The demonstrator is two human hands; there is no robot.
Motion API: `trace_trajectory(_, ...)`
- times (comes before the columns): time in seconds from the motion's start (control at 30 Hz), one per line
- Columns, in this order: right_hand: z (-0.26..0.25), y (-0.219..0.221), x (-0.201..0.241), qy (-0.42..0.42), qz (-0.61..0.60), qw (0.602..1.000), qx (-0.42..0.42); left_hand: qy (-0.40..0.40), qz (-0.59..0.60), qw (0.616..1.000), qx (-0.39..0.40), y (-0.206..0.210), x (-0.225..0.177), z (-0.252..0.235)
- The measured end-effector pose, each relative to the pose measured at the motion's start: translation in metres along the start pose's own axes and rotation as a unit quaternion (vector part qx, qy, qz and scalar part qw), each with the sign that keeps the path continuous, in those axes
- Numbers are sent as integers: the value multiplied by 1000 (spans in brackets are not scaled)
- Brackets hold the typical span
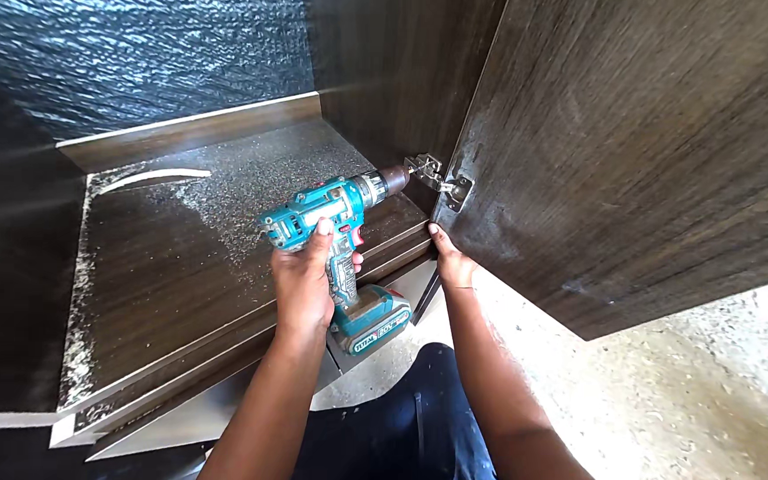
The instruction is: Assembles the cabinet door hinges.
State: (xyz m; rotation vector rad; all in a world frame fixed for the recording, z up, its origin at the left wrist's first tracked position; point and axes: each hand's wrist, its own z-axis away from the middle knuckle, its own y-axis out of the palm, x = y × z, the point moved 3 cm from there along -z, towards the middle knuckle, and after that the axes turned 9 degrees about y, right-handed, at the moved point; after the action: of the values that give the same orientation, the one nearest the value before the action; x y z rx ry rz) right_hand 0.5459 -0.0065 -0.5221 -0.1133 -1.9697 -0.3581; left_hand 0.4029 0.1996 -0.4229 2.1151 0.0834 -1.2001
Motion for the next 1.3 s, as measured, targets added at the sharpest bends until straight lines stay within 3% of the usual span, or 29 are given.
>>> trace_trajectory(1.3, -2, 1, -2, -2, -18, 1000, 14, -24, -28, 998, 47, 8, 6, -14)
